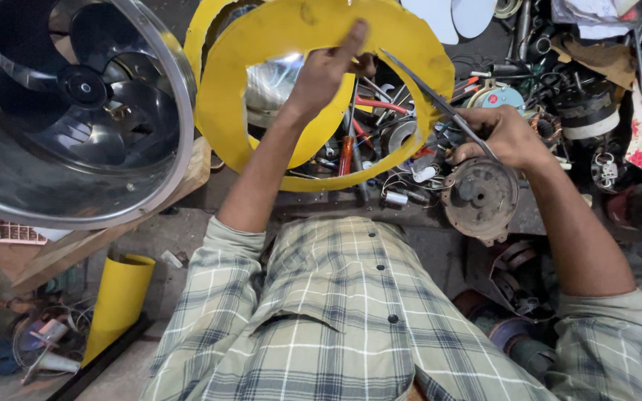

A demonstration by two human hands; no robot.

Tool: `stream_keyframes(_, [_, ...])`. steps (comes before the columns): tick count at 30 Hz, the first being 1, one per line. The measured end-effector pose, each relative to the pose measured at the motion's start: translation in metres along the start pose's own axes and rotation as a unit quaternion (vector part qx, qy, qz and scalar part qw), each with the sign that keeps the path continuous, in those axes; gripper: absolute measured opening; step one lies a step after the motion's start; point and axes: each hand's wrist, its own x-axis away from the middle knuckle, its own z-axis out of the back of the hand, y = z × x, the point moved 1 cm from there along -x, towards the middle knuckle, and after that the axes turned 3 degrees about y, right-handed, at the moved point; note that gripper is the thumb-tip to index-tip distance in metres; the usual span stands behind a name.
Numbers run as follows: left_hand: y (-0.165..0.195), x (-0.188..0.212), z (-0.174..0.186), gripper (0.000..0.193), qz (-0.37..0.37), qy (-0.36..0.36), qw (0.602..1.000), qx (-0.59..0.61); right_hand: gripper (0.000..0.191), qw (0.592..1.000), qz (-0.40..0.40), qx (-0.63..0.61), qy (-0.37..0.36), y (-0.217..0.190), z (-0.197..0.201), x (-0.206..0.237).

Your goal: The person plugs a small device into a wall socket, then handles a small white component on a cluttered workbench. They take a yellow foam ring, fit it around a metal fan housing, press it into place, and trim the excess foam edge with scissors.

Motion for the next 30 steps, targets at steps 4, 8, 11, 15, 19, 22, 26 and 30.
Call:
stream_keyframes(4, [0.001,0.006,0.014,0.047,-0.033,0.073,0.989,0.127,0.086,0.997,0.072,0.013,-0.018,-0.003,0.000,0.000])
stream_keyframes(8, [0.003,0.011,0.014,0.046,-0.009,0.058,0.993,0.105,0.091,0.999,0.042,0.002,-0.018,0.000,-0.003,-0.001])
stream_keyframes(11, [0.011,0.013,0.012,0.048,-0.024,0.048,0.997,0.053,0.091,0.995,0.041,-0.073,-0.051,0.002,-0.006,-0.004])
stream_keyframes(15, [0.020,0.012,0.011,0.052,-0.018,0.033,0.999,0.019,0.089,0.998,0.047,0.012,-0.030,0.000,-0.005,-0.007])
stream_keyframes(19, [0.014,0.009,0.011,0.050,-0.046,0.028,0.997,-0.050,0.087,0.997,0.043,-0.049,-0.040,-0.006,-0.003,-0.004])
stream_keyframes(22, [0.002,0.006,0.014,0.048,-0.097,0.032,0.987,-0.122,0.088,0.999,0.035,-0.020,-0.032,-0.009,-0.002,-0.002])
stream_keyframes(26, [-0.006,0.001,0.022,0.039,-0.307,0.053,0.864,-0.395,0.090,0.995,0.044,0.086,-0.004,-0.008,0.001,0.000])
stream_keyframes(30, [-0.005,0.001,0.021,0.040,-0.308,0.022,0.844,-0.438,0.096,0.998,0.045,0.046,-0.012,-0.003,0.003,-0.001])
